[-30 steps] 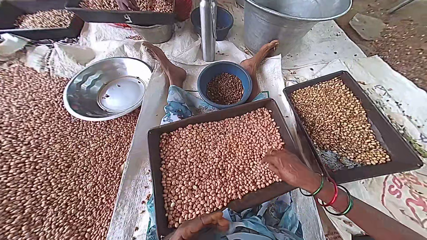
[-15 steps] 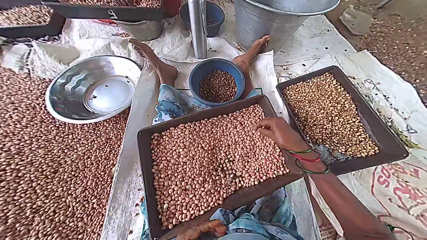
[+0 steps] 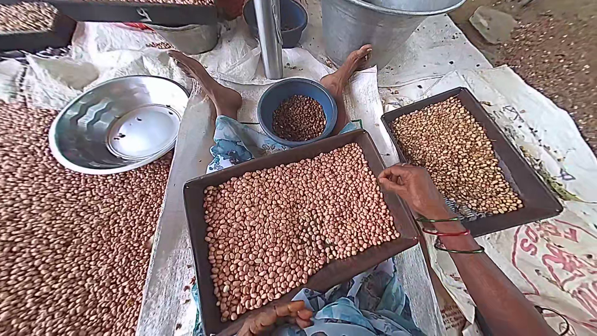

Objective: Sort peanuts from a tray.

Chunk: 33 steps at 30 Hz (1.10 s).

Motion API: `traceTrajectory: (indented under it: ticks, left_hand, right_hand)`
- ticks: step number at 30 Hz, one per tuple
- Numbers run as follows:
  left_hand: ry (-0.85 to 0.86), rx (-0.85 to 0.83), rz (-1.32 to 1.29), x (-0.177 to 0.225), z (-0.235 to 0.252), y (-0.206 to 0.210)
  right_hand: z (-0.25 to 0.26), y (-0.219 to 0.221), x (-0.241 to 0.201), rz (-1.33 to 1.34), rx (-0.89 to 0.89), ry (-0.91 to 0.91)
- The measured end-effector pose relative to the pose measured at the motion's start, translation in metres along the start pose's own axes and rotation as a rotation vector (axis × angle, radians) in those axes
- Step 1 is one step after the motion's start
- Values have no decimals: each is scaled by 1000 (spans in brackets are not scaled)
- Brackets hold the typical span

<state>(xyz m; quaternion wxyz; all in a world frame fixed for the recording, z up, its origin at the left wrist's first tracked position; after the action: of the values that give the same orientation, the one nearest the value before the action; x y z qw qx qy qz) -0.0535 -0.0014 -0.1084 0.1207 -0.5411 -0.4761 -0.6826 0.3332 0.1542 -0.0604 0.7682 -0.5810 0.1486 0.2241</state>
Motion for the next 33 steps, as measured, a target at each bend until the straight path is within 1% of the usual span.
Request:
traceTrajectory:
  ticks: [1, 2, 3, 4, 5, 6, 8, 9, 11, 12, 13, 14, 16, 17, 19, 21, 23, 24, 26, 27, 28, 29, 30, 32, 33]
  left_hand:
    - [7, 7, -1, 0, 0, 1]
    - [12, 9, 1, -1, -1, 1]
    - [17, 6, 4, -1, -1, 1]
    - [21, 4, 5, -2, -1, 0]
    - [20, 8, 2, -3, -1, 0]
    - [17, 12, 0, -3, -1, 0]
    - [8, 11, 6, -3, -1, -1]
    - [8, 5, 10, -3, 0, -1]
    - [22, -21, 10, -4, 1, -2]
    - [27, -28, 7, -5, 1, -2]
    - [32, -36, 6, -6, 1, -3]
    - [41, -36, 9, -6, 1, -3]
    - [56, -38, -2, -7, -1, -4]
    - [59, -39, -16, -8, -2, -5]
    - [60, -37, -53, -10, -1, -6]
    - [50, -38, -65, -11, 0, -7]
    - [35, -40, -56, -11, 3, -7]
    - [33, -43, -54, -12, 4, -7]
    - [43, -63, -44, -12, 3, -8]
    - [47, -68, -38, -12, 2, -9]
    - [51, -69, -42, -13, 1, -10]
    - [51, -65, -50, -13, 0, -10]
    - [47, -61, -58, -14, 0, -10]
    - [47, -58, -75, -15, 1, -10]
    - [46, -58, -85, -15, 1, -10]
  right_hand:
    - [2, -12, 2, -117, 105, 48]
    - [4, -23, 5, -232, 162, 129]
    - [5, -32, 9, -289, 170, 197]
    - [4, -36, 11, -292, 160, 221]
    - [-1, -34, 10, -258, 147, 179]
    - [-8, -25, 6, -166, 112, 93]
    - [-28, 6, -9, 47, -66, -92]
    - [-38, 23, -18, 90, -170, -174]
    - [-53, 52, -34, 42, -312, -295]
    - [-57, 61, -37, -16, -341, -316]
    - [-58, 63, -38, -64, -330, -305]
    - [-54, 58, -36, -105, -259, -277]
    - [-41, 33, -26, -169, -56, -171]
    - [-34, 17, -20, -178, 5, -108]
    - [-26, -5, -15, -156, 32, -40]
    - [-31, 3, -15, -65, -52, -69]
    - [-43, 29, -27, -30, -203, -102]
    - [-48, 41, -35, -70, -288, -106]
    - [-51, 59, -51, -185, -486, -60]
    - [-50, 62, -56, -207, -527, -39]
    - [-47, 61, -57, -202, -525, -18]
    - [-45, 55, -54, -187, -481, 18]
    - [-42, 45, -48, -189, -360, 54]
    - [-33, 14, -28, -286, -1, 113]
    - [-27, -5, -20, -343, 106, 168]
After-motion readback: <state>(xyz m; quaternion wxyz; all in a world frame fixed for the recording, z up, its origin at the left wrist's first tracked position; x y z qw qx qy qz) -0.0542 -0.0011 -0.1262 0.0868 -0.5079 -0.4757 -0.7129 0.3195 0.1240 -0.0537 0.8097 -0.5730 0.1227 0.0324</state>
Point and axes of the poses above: each hand's wrist, its own z-axis towards the middle knuckle, its own y-axis out of the palm, x = y × z, the point moved 1 cm from there along z, towards the middle knuckle, and after that the axes turned 7 degrees about x, right-handed, at the moved point
